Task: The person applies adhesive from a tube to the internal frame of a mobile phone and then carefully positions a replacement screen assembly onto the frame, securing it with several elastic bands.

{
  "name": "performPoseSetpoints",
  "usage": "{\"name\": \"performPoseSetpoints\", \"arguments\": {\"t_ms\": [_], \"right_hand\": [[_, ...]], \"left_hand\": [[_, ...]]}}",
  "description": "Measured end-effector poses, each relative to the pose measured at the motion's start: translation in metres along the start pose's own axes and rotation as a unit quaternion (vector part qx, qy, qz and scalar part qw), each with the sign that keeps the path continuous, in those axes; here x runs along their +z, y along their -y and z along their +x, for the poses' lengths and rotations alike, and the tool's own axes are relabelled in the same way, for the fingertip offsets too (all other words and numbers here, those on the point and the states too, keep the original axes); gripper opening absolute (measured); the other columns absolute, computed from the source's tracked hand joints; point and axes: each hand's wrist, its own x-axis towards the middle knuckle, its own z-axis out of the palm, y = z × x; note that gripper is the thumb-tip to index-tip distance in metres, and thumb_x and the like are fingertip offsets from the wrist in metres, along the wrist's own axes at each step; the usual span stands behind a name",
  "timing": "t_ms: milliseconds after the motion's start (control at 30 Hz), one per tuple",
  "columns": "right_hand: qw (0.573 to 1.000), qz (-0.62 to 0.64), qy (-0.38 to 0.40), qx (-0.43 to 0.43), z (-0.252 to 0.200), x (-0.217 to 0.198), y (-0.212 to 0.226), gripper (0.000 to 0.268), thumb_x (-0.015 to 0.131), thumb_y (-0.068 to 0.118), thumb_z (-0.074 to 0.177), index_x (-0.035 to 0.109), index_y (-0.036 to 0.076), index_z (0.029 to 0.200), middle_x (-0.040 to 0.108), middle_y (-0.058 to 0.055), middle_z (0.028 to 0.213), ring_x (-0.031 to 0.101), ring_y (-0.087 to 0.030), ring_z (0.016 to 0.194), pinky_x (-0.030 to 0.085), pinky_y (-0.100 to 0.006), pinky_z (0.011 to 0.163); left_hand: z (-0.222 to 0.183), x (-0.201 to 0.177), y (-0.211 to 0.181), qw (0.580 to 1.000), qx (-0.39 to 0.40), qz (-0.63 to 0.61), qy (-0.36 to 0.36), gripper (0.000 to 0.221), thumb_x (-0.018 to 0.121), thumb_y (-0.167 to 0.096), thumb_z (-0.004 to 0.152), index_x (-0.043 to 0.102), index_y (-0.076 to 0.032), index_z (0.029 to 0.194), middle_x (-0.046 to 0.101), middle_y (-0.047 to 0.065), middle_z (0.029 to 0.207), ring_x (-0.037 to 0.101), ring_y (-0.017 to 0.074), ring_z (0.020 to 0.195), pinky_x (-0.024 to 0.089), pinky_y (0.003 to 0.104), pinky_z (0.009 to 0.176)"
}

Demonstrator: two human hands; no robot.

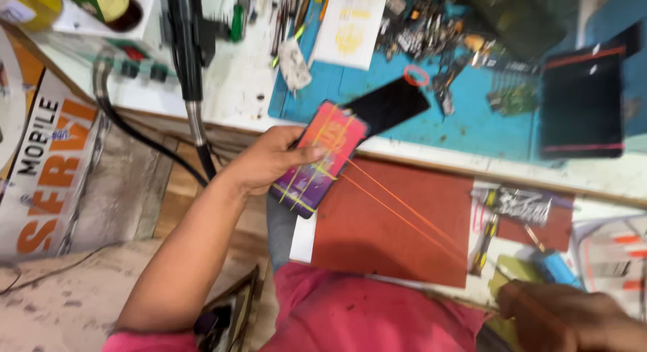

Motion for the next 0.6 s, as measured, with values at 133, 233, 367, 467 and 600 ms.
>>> {"name": "performPoseSetpoints", "arguments": {"t_ms": [133,233,367,467,600], "right_hand": [[0.948,0.212,0.193,-0.137,0.017,0.033,0.014,0.023,0.07,0.021,0.1,0.082,0.004,0.11,0.082,-0.016,0.11,0.081,-0.027,0.092,0.063,-0.036,0.078],[0.983,-0.036,-0.178,-0.038,0.046,0.054,0.031,0.071,0.074,0.041,0.078,0.059,-0.005,0.13,0.064,-0.021,0.131,0.06,-0.031,0.12,0.044,-0.043,0.103],[0.904,0.258,-0.326,0.097,0.102,0.066,0.011,0.11,0.088,0.049,0.065,0.043,-0.006,0.148,0.053,-0.017,0.15,0.048,-0.029,0.143,0.038,-0.041,0.119],[0.866,0.464,-0.092,0.16,0.127,0.061,0.003,0.099,0.095,0.04,0.064,0.054,0.0,0.145,0.064,-0.011,0.142,0.06,-0.022,0.131,0.048,-0.033,0.108],[0.922,-0.003,0.316,0.223,0.171,0.034,0.018,0.054,0.091,0.043,0.066,0.08,0.011,0.108,0.079,-0.011,0.087,0.076,-0.024,0.083,0.057,-0.037,0.076]], "left_hand": [[0.013,0.03,0.018,0.998,-0.012,-0.019,0.058,0.04,0.076,-0.024,0.092,0.069,0.002,0.121,0.076,0.006,0.103,0.071,0.0103,0.087,0.058,0.028,0.079],[0.002,0.055,0.022,0.996,0.066,0.052,0.017,0.036,0.074,-0.026,0.096,0.07,0.002,0.12,0.075,0.004,0.103,0.067,0.0075,0.089,0.057,0.026,0.08],[-0.025,0.083,0.023,0.944,0.295,0.078,-0.126,0.032,0.073,-0.021,0.095,0.067,-0.002,0.121,0.072,0.007,0.111,0.067,0.0152,0.101,0.055,0.029,0.091],[-0.032,0.092,0.021,0.875,0.324,0.359,-0.029,0.023,0.073,-0.012,0.09,0.069,0.0,0.109,0.067,0.015,0.107,0.066,0.0293,0.101,0.053,0.039,0.089],[-0.029,0.113,0.024,0.863,0.154,0.463,0.129,0.019,0.071,-0.013,0.086,0.071,-0.002,0.1,0.064,0.018,0.1,0.065,0.0366,0.096,0.05,0.047,0.081]]}}
